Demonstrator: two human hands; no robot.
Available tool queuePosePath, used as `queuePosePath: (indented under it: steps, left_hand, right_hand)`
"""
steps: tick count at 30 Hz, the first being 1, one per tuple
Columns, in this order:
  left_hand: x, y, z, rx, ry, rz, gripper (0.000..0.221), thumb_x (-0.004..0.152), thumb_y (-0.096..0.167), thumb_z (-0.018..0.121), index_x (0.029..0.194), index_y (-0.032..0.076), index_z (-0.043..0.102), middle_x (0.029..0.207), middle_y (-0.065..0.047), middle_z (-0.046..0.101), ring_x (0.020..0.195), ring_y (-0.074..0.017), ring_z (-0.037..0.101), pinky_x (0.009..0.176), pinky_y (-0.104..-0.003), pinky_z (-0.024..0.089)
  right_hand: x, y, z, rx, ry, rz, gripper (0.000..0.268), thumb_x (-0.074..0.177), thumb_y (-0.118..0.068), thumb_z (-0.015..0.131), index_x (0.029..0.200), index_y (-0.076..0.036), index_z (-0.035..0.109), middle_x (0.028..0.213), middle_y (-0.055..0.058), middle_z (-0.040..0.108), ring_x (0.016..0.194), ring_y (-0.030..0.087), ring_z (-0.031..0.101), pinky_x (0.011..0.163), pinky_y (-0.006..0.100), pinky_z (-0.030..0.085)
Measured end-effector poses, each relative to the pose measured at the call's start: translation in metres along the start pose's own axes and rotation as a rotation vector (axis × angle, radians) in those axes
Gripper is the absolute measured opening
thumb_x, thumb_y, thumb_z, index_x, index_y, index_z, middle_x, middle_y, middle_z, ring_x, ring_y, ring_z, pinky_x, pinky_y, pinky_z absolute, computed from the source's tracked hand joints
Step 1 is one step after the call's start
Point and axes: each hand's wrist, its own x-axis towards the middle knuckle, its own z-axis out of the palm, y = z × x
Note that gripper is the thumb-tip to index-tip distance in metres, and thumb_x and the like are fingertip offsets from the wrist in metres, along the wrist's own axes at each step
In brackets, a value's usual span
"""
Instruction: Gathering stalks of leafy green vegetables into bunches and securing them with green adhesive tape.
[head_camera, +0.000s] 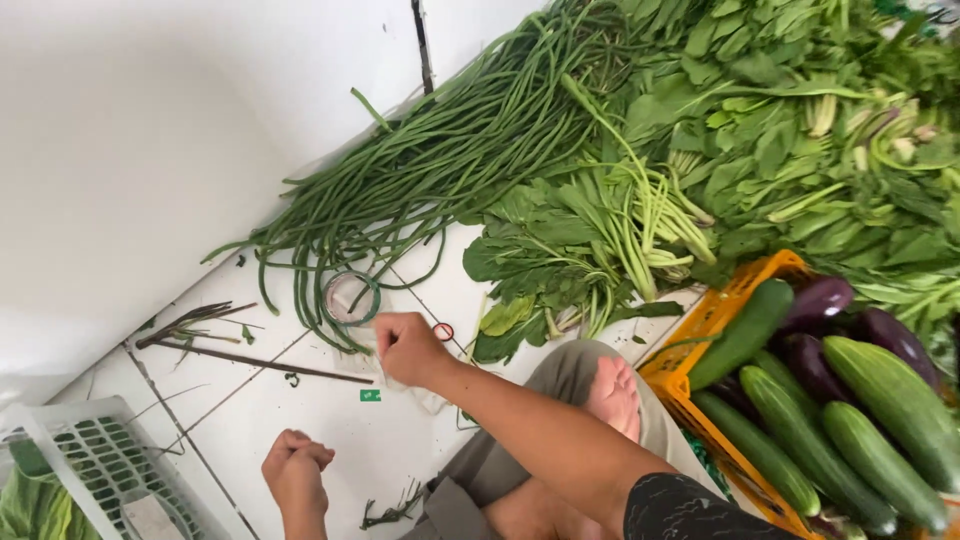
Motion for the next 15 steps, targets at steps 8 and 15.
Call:
queuePosePath:
  steps: [8, 15]
  left_hand:
    - [-0.006, 0.009, 0.001, -0.152, 0.015, 0.065, 0.033, 0.066, -0.018, 0.019, 0.066, 0.012, 0.034, 0.068, -0.004, 0.041, 0.055, -0.0142, 0.035, 0.057, -0.025, 0.038]
    - [-0.001, -0.003, 0.006, -0.018, -0.097, 0.005, 0.022, 0.081, -0.015, 0.049, 0.085, 0.007, 0.051, 0.073, -0.008, 0.056, 0.066, -0.0168, 0.05, 0.064, -0.026, 0.04]
  right_hand:
    - [-0.033, -0.017, -0.106, -0.119, 0.07, 0.202, 0.014, 0.077, 0.007, 0.063, 0.081, -0.007, 0.065, 0.076, 0.001, 0.067, 0.07, 0.013, 0.059, 0.063, 0.026, 0.048]
    - [-0.085, -0.024, -0.255, -0.871, 0.393, 0.647, 0.053, 0.088, -0.01, 0.067, 0.138, -0.008, 0.052, 0.135, 0.012, 0.053, 0.123, 0.029, 0.055, 0.108, 0.044, 0.046]
